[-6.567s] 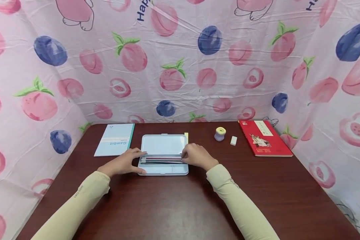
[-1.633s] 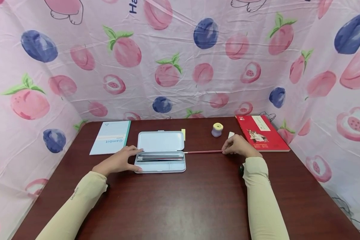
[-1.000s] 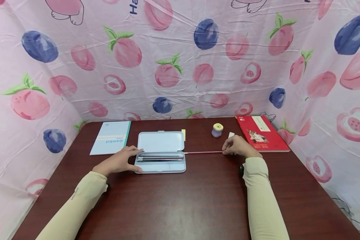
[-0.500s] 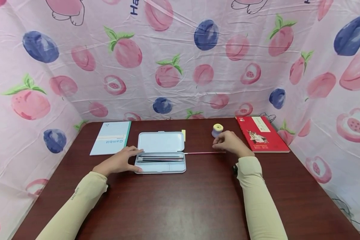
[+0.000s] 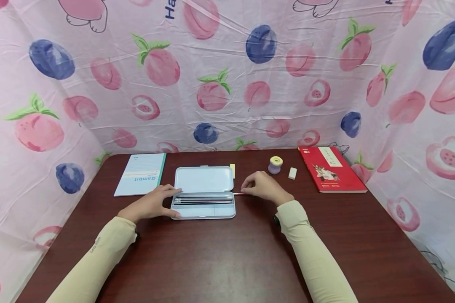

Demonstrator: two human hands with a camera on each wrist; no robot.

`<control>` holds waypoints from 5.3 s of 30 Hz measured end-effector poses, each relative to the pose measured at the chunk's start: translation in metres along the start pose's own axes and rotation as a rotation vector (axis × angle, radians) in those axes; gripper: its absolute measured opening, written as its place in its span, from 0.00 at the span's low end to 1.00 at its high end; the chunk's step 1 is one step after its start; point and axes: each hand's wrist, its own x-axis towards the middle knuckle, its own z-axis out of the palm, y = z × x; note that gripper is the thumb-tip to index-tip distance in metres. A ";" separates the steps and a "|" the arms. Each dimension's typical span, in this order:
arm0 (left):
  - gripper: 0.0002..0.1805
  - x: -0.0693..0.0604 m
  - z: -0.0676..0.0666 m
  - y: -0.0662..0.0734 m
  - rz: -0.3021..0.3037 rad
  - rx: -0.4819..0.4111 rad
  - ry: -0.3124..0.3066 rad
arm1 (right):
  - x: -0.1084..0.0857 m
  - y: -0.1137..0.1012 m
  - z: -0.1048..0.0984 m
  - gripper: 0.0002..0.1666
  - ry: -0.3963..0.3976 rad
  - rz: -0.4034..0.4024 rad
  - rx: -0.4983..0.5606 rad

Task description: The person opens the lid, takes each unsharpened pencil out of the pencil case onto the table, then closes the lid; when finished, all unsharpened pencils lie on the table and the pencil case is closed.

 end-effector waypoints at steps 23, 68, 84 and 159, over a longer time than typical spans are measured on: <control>0.55 -0.001 -0.001 0.002 0.014 0.005 0.005 | 0.006 -0.025 0.026 0.04 -0.015 -0.054 -0.105; 0.56 0.002 0.001 0.000 0.003 -0.001 0.001 | 0.015 -0.048 0.048 0.03 -0.008 -0.056 -0.445; 0.55 0.001 0.001 -0.001 0.001 -0.006 -0.005 | 0.013 -0.051 0.047 0.01 0.003 -0.111 -0.491; 0.56 0.000 0.000 0.002 0.014 0.013 -0.002 | -0.013 -0.006 -0.034 0.03 -0.164 0.010 -0.201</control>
